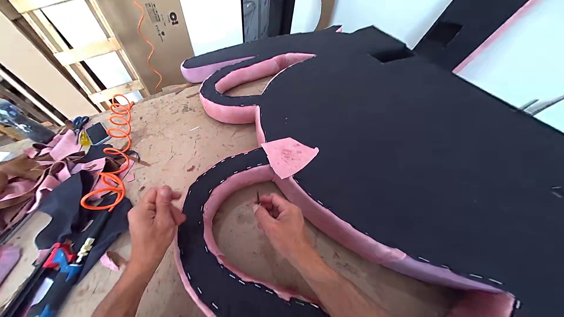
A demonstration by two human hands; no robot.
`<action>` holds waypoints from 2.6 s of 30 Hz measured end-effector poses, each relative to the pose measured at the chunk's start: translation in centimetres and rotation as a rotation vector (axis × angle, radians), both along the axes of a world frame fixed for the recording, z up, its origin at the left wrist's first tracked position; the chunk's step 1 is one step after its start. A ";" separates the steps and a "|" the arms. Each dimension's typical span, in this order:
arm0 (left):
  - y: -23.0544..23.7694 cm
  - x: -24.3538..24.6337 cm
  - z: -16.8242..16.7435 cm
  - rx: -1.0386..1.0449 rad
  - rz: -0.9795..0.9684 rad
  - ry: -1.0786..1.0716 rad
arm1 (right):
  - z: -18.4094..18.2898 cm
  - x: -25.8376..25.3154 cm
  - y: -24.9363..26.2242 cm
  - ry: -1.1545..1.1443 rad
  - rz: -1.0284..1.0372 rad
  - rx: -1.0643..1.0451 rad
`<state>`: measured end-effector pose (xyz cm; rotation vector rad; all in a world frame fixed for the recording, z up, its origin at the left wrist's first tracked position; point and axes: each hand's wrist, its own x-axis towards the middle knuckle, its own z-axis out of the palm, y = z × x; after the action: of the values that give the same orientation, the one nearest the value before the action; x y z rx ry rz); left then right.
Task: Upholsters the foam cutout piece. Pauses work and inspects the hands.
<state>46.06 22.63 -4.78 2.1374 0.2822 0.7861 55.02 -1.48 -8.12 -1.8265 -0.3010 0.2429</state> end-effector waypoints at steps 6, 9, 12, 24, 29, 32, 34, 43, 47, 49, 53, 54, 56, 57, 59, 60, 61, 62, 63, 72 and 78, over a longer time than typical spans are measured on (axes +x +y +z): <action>0.6 -5.4 -0.8 -0.094 0.004 0.047 | -0.1 -0.3 0.3 -0.003 -0.044 0.064; -0.5 -7.1 -1.5 -0.206 0.087 0.025 | -0.2 0.1 0.5 0.049 -0.042 0.025; -2.3 -9.7 -1.0 -0.267 0.216 0.000 | 0.2 0.2 0.6 0.139 -0.008 0.044; -13.0 -13.4 1.4 0.113 0.271 0.014 | 1.9 0.5 -3.0 -0.222 0.132 0.138; -6.2 -29.0 0.8 0.485 0.970 -0.067 | 0.3 2.0 -2.2 -0.325 0.188 0.227; -1.5 -39.5 1.0 0.423 1.274 -0.150 | 1.4 0.9 -1.4 -0.371 0.249 0.239; 1.0 -43.9 0.6 0.376 1.331 -0.182 | 3.0 -0.6 -1.0 -0.396 0.295 0.266; 10.6 -42.6 -1.5 0.024 1.235 -0.156 | 13.3 -12.4 1.6 -0.311 0.511 0.548; 7.1 -40.7 1.4 0.200 1.082 -0.142 | 16.5 -19.2 3.4 -0.125 0.608 0.565; 4.4 -40.1 3.2 0.379 0.952 -0.148 | 17.7 -22.2 4.5 -0.039 0.618 0.649; 1.0 -39.4 7.4 0.705 0.716 -0.212 | 19.8 -26.0 6.2 0.042 0.727 0.845; 0.4 -39.3 8.6 0.769 0.677 -0.217 | 20.2 -26.4 6.4 0.045 0.757 0.891; -0.7 -39.3 10.7 0.878 0.624 -0.217 | 20.9 -26.9 6.3 0.064 0.800 0.961; -1.1 -39.2 11.7 0.925 0.613 -0.218 | 21.2 -27.0 6.0 0.088 0.814 0.985; -1.9 -39.1 13.2 0.988 0.605 -0.225 | 21.7 -26.8 5.3 0.170 0.843 1.031; -2.2 -39.1 13.8 0.992 0.598 -0.223 | 21.8 -26.6 4.8 0.246 0.860 1.059; -2.4 -39.1 14.2 0.970 0.589 -0.216 | 21.8 -26.3 4.4 0.347 0.885 1.085; -2.6 -39.1 14.3 0.922 0.593 -0.204 | 21.7 -25.9 4.0 0.466 0.922 1.120; -2.7 -39.1 14.0 0.841 0.613 -0.196 | 21.4 -25.4 3.7 0.603 0.967 1.171; 4.7 -37.7 1.3 0.036 0.939 -0.185 | 17.4 -20.4 0.6 0.636 0.979 1.131; 7.3 -39.6 -3.5 0.030 0.864 -0.132 | 11.5 -11.1 -3.8 0.137 0.272 0.342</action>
<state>6.43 29.97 -8.29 1.9424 1.1687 1.4006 43.90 -5.29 3.40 -1.4225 -0.4653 0.4738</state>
